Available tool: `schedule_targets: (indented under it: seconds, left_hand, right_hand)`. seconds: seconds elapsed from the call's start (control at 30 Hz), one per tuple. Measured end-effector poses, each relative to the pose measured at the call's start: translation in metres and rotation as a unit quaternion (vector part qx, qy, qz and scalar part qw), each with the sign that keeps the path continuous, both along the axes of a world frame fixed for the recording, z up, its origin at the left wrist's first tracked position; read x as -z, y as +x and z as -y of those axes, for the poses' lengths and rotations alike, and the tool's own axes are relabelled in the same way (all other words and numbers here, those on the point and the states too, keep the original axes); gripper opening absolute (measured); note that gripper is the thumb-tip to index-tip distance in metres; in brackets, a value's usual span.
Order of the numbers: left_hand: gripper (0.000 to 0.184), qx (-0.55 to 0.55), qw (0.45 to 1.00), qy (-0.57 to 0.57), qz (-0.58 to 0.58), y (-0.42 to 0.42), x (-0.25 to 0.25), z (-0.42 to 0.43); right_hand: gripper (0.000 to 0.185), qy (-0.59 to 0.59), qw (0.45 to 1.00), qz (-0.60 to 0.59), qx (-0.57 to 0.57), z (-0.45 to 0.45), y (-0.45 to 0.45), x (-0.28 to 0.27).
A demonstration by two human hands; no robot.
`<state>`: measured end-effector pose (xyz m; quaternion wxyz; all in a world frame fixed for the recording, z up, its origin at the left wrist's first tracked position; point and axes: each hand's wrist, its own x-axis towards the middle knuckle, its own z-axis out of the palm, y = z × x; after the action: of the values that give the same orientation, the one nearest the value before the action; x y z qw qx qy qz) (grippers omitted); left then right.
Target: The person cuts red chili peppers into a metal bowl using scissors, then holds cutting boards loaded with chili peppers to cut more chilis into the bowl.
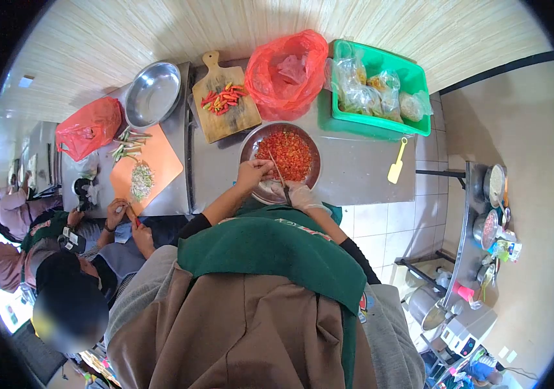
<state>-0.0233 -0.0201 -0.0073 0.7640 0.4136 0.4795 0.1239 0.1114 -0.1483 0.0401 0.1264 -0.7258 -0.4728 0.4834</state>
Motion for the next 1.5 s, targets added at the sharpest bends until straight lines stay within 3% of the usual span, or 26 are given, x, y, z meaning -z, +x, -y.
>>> schedule_targets:
  seconds: [0.1, 0.17, 0.3, 0.4, 0.7, 0.8, 0.9, 1.0, 1.1, 1.4, 1.5]
  left_hand:
    - [0.019, -0.027, 1.0, 0.0, 0.001, -0.002, 0.011, 0.0]
    - [0.019, -0.026, 1.0, -0.004, 0.006, 0.0, 0.01, 0.0]
    - [0.018, -0.037, 0.999, -0.022, 0.012, 0.0, 0.011, 0.004]
    - [0.017, 0.013, 0.998, 0.028, -0.06, -0.002, 0.01, 0.001]
    - [0.017, -0.024, 1.0, -0.003, 0.001, 0.0, 0.008, 0.008]
    - [0.017, -0.002, 0.999, 0.024, -0.022, -0.003, 0.014, 0.008]
    - [0.017, -0.027, 0.998, 0.049, -0.035, -0.004, 0.015, 0.007]
    - [0.017, 0.008, 0.996, 0.084, -0.037, -0.005, 0.026, 0.002]
    - [0.017, 0.018, 0.997, 0.078, -0.012, -0.001, 0.028, 0.005]
    - [0.017, 0.006, 0.995, 0.1, -0.01, 0.001, 0.025, 0.004]
    - [0.017, -0.013, 0.999, 0.048, -0.01, 0.003, 0.02, 0.004]
  right_hand:
    - [0.06, 0.01, 0.999, -0.029, 0.039, 0.009, -0.003, 0.012]
    - [0.059, 0.008, 0.999, 0.017, 0.029, 0.013, -0.003, 0.045]
    - [0.059, -0.008, 0.999, 0.023, 0.031, 0.005, -0.006, 0.032]
    - [0.06, 0.011, 1.0, 0.004, 0.014, 0.002, -0.004, 0.011]
    - [0.061, -0.054, 0.996, 0.062, 0.046, 0.0, -0.01, 0.007]
    - [0.061, -0.042, 0.998, 0.009, 0.053, -0.003, -0.006, 0.005]
    - [0.06, 0.03, 0.999, -0.016, 0.03, 0.01, -0.002, 0.061]
    - [0.058, 0.006, 0.999, 0.033, 0.04, 0.007, -0.004, 0.007]
    - [0.057, -0.032, 0.997, 0.066, 0.009, 0.005, -0.001, 0.018]
    - [0.056, 0.033, 0.998, 0.024, 0.037, 0.006, -0.006, 0.003]
    - [0.054, 0.014, 0.998, -0.019, 0.061, 0.003, -0.007, -0.016]
